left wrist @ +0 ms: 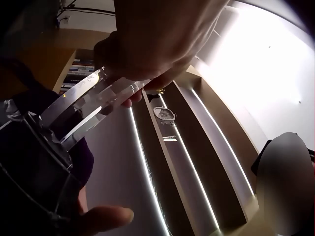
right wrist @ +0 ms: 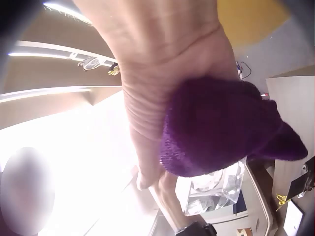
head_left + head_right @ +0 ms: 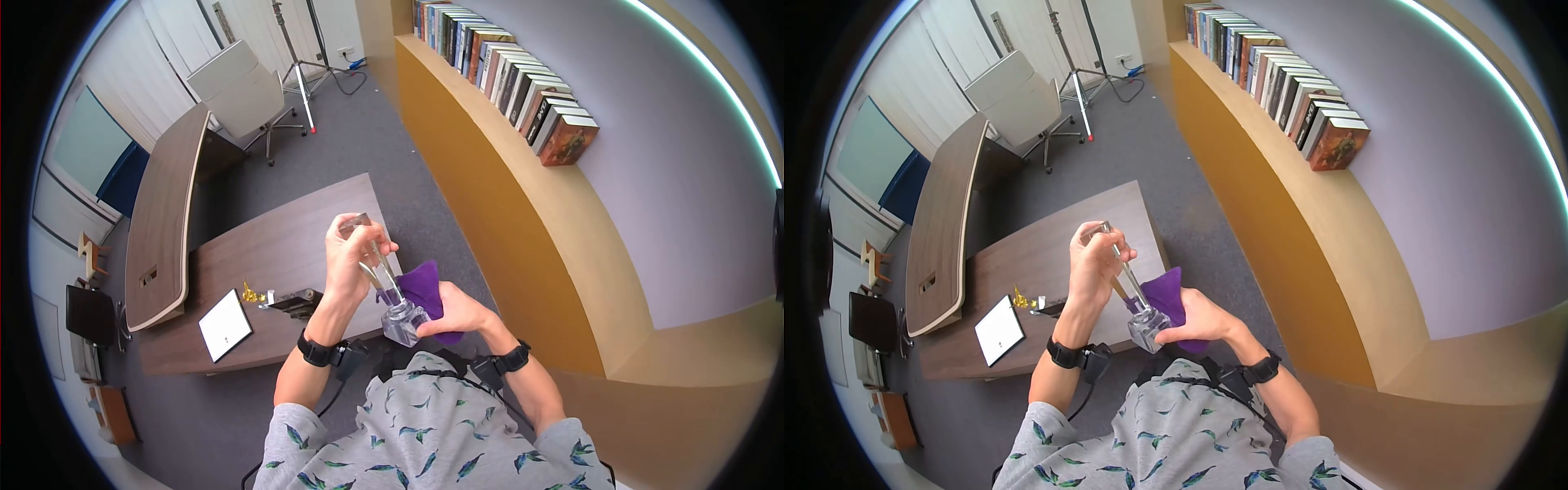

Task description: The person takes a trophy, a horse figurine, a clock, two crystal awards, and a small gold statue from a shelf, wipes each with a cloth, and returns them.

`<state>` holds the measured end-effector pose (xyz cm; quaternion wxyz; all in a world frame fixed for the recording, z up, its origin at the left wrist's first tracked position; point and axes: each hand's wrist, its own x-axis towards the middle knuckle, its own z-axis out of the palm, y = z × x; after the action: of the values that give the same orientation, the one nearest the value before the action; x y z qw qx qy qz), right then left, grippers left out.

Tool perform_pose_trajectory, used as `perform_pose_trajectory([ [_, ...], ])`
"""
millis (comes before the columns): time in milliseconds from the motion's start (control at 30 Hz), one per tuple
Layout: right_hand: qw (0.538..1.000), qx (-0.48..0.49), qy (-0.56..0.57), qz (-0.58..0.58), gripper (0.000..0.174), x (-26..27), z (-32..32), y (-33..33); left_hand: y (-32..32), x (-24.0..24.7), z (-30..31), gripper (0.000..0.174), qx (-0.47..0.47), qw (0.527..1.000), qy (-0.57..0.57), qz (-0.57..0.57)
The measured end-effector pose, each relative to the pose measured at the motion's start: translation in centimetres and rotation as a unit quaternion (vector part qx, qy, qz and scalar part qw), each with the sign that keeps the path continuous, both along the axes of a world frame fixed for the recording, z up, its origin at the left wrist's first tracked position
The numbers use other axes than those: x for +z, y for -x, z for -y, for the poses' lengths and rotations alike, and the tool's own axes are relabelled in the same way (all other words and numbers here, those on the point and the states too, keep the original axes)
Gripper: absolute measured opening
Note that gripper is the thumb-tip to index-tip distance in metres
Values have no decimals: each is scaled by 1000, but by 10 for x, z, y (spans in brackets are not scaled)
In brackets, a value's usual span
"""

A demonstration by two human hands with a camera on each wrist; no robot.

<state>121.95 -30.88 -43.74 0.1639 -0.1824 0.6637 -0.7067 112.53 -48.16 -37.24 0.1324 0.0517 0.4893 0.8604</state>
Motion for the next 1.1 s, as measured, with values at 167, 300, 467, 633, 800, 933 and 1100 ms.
perform_pose_trajectory([
  [167, 961, -112, -216, -129, 79, 22, 5, -8, 0, 3, -4, 24, 56, 998, 24, 32],
  [300, 886, -170, -395, -174, 79, 27, 25, -18, -2, -1, -10, 25, 72, 997, 37, -2],
  [467, 894, -202, -379, -128, 75, 12, 32, -10, -2, -5, -10, 30, 93, 994, 52, -20],
  [633, 967, -152, -177, -102, 60, 8, 11, -4, -4, 4, -6, 40, 13, 999, 44, -25],
  [800, 994, 5, 65, 86, 52, 7, -1, -5, -2, -6, 1, 43, -121, 992, -29, -10],
  [933, 990, 40, 115, 69, 48, -7, 5, -2, -12, -20, -8, 34, -258, 946, -193, 33],
  [1100, 997, 4, 58, 54, 52, 0, 2, -5, -12, -21, -7, 21, -156, 984, -89, 11],
])
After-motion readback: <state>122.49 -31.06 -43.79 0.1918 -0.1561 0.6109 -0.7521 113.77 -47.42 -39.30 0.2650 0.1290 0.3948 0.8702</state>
